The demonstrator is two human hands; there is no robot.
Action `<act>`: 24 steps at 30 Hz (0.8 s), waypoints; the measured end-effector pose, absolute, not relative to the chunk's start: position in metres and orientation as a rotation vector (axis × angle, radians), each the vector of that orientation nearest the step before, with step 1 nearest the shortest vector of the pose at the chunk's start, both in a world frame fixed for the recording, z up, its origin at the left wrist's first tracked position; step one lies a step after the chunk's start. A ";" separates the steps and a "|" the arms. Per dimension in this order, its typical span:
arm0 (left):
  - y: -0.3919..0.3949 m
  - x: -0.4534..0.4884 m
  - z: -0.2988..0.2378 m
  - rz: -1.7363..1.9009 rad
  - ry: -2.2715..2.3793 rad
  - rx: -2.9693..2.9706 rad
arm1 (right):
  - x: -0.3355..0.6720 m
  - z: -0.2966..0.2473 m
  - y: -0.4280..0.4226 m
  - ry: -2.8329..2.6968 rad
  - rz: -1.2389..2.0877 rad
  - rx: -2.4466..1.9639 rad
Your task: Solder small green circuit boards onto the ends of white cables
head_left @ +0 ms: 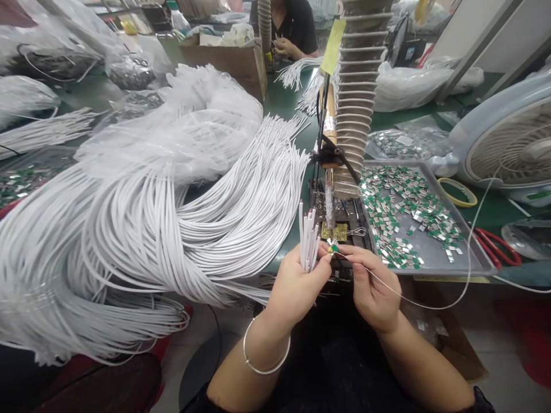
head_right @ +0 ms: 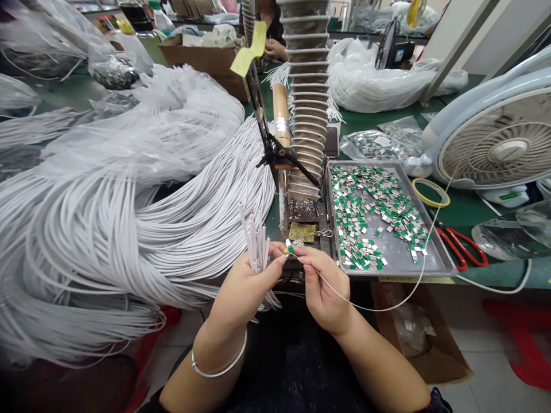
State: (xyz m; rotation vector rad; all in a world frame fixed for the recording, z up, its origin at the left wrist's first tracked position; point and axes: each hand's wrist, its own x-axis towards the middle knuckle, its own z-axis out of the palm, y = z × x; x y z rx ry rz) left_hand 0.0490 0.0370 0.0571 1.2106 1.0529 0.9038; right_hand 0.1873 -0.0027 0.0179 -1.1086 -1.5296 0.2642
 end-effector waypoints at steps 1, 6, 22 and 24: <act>0.037 0.049 0.057 0.910 1.051 1.214 | 0.187 0.018 -0.002 -1.529 0.262 -1.108; 0.041 0.051 0.055 0.934 1.042 1.229 | 0.187 0.017 0.003 -1.529 0.232 -1.116; 0.043 0.049 0.058 0.974 1.059 1.240 | 0.182 0.021 0.010 -1.527 0.199 -1.124; 0.043 0.049 0.059 0.982 1.060 1.239 | 0.181 0.021 0.011 -1.524 0.195 -1.118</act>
